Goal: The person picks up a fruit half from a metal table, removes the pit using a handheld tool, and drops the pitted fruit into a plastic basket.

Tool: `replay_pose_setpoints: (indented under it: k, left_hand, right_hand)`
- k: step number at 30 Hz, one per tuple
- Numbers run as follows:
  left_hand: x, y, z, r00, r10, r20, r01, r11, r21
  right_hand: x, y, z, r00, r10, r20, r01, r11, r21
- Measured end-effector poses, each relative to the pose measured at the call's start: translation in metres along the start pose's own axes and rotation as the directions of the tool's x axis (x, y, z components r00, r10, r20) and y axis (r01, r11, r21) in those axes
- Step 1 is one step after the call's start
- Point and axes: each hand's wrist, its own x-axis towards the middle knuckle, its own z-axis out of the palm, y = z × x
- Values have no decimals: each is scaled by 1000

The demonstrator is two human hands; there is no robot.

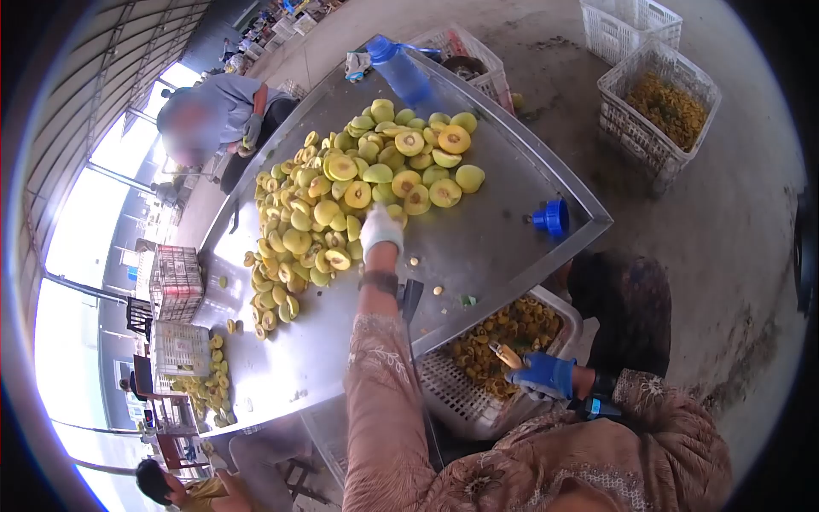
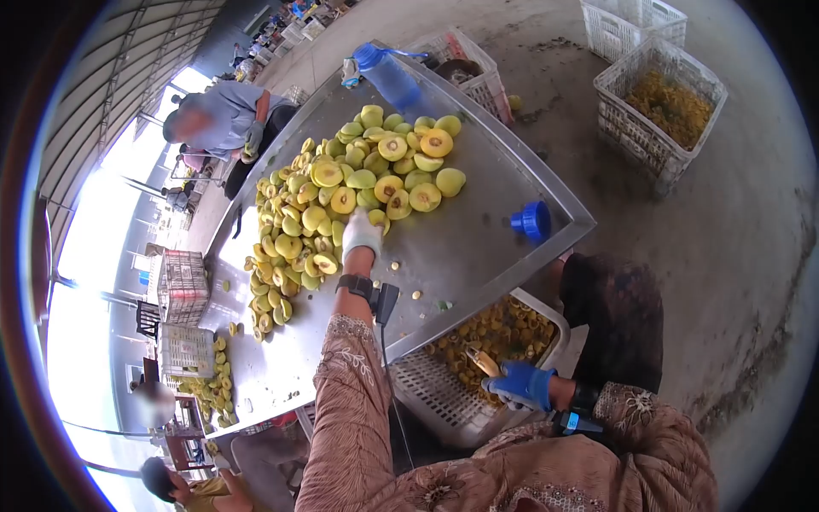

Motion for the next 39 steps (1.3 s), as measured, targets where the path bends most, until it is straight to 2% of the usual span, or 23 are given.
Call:
replay_pose_setpoints:
  k: [4,6,7,8,9,10,11,12,13,15,16,17,18,20,22,23,25,27,29,31,35,38,39]
  left_hand:
    - [-44,2,-2,997,71,-1,-70,972,-225]
    - [-56,-15,1,999,31,-38,-40,966,-254]
    - [-71,-11,-19,998,14,-61,-29,963,-269]
    - [-91,-13,-44,996,-91,-2,72,805,-589]
    - [-83,-51,-42,987,-80,-141,11,899,-438]
    - [-108,-59,-78,985,-120,-127,3,736,-677]
    - [-134,-68,-113,979,-171,-109,38,681,-732]
    - [-141,-111,-116,959,-80,-272,-108,785,-610]
    - [-176,-116,-144,976,-146,-161,9,767,-642]
    - [-226,-157,-158,969,-247,14,198,739,-644]
    - [-245,-197,-148,976,-182,123,219,855,-469]
    - [-261,-248,-126,971,-70,227,139,942,-307]
    - [-279,-249,-131,876,-183,446,210,978,-12]
    - [-290,-249,-132,810,-191,554,32,958,284]
    - [-276,-252,-135,868,-261,421,230,965,125]
    - [-261,-268,-129,903,-271,335,302,952,-43]
    - [-222,-235,-135,985,-129,110,140,985,-96]
    - [-174,-182,-139,996,57,-70,-58,998,-3]
    - [-123,-135,-125,984,129,-126,-123,991,56]
    - [-83,-75,-111,950,282,-132,-280,959,32]
    - [-41,44,-88,899,436,46,-436,900,-10]
    - [-19,82,-60,842,494,218,-508,861,11]
    - [-19,88,-51,845,474,249,-507,857,90]
  right_hand:
    - [-7,-4,7,994,-109,9,109,994,0]
    - [3,9,6,995,-95,-25,93,994,-62]
    - [6,12,4,995,-93,-44,89,992,-94]
    - [5,16,0,996,-69,-58,62,992,-113]
    - [2,18,-3,992,-94,-84,84,990,-112]
    - [0,20,-4,988,-111,-104,100,989,-108]
    - [-2,22,-2,986,-122,-117,110,989,-103]
    - [-17,6,6,987,-52,-152,30,989,-144]
    - [-16,5,7,988,-49,-145,26,988,-153]
    - [-11,6,6,990,-53,-132,30,985,-168]
    - [-10,6,8,991,-59,-117,41,988,-151]
    - [-11,4,11,992,-66,-106,48,985,-166]
    - [-15,1,16,993,-71,-96,52,982,-182]
    - [-12,-2,19,994,-68,-83,50,978,-204]
    - [-5,5,20,996,-42,-81,25,979,-202]
    - [-2,9,19,997,-43,-70,28,979,-202]
    - [4,11,16,997,-53,-49,42,978,-203]
    - [3,7,18,995,-54,-84,37,981,-192]
    - [5,6,16,993,-53,-105,36,987,-159]
    - [8,8,13,994,-43,-104,31,993,-114]
    - [19,12,10,996,-57,-68,52,995,-80]
    - [9,-6,15,998,13,-63,-21,992,-124]
    - [7,-10,14,998,30,-57,-38,988,-149]
